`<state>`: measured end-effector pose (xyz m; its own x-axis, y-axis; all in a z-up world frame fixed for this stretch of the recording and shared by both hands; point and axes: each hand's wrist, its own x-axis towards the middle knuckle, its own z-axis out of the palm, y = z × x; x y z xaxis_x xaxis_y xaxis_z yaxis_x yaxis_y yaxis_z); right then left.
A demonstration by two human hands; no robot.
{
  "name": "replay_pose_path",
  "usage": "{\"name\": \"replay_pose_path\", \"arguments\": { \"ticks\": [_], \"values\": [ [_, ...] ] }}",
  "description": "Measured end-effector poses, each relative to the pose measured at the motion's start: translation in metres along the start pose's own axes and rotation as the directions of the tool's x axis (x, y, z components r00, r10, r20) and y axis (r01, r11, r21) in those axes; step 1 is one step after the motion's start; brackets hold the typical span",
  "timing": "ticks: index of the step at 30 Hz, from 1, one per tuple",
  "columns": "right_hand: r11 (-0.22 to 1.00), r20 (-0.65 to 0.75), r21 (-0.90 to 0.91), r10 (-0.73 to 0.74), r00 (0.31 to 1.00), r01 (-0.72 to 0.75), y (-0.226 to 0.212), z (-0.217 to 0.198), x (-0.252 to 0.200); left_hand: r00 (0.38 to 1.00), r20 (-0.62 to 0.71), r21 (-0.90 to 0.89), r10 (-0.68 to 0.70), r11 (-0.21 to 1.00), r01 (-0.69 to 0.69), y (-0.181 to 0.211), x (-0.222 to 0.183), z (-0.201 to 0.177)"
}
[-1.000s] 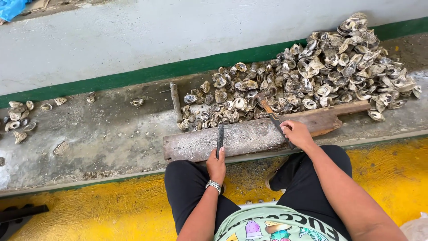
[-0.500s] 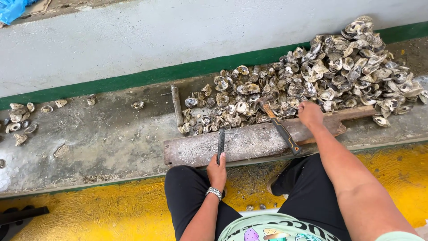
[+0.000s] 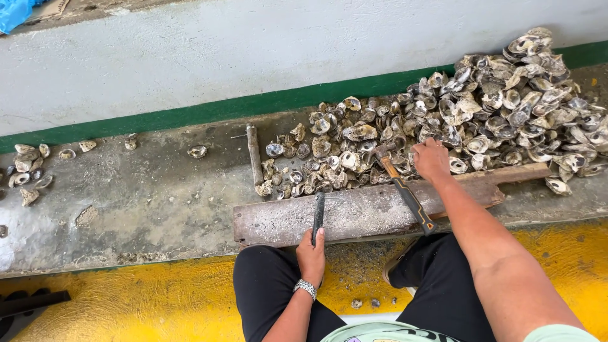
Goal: The recorder uses a scraper and hammer to clean or shuck oyster shells on a wooden board.
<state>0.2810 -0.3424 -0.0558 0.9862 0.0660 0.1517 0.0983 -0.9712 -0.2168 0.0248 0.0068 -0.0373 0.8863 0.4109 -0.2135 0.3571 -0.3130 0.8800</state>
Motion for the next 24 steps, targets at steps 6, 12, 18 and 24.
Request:
{"name": "replay_pose_path", "arguments": {
  "ticks": [6, 12, 18, 24],
  "values": [
    [1.0, 0.054, -0.004, 0.024, 0.998, -0.024, 0.001, 0.017, 0.025, 0.999, -0.015, 0.004, 0.039, 0.999, -0.039, 0.002, 0.001, -0.001],
    [0.987, 0.23, -0.153, 0.085, 0.969, -0.05, 0.003, 0.03, 0.048, 1.0, -0.009, -0.007, 0.013, 1.0, -0.013, 0.005, 0.001, -0.001],
    [0.962, 0.434, -0.245, 0.219, 0.874, -0.12, 0.002, 0.029, 0.058, 1.0, -0.005, -0.005, -0.018, 1.0, 0.018, 0.007, 0.002, -0.002],
    [0.937, 0.48, 0.007, 0.304, 0.823, -0.35, 0.004, 0.008, 0.055, 0.999, 0.03, -0.026, -0.042, 0.999, 0.042, 0.013, 0.002, -0.004]
  ]
}}
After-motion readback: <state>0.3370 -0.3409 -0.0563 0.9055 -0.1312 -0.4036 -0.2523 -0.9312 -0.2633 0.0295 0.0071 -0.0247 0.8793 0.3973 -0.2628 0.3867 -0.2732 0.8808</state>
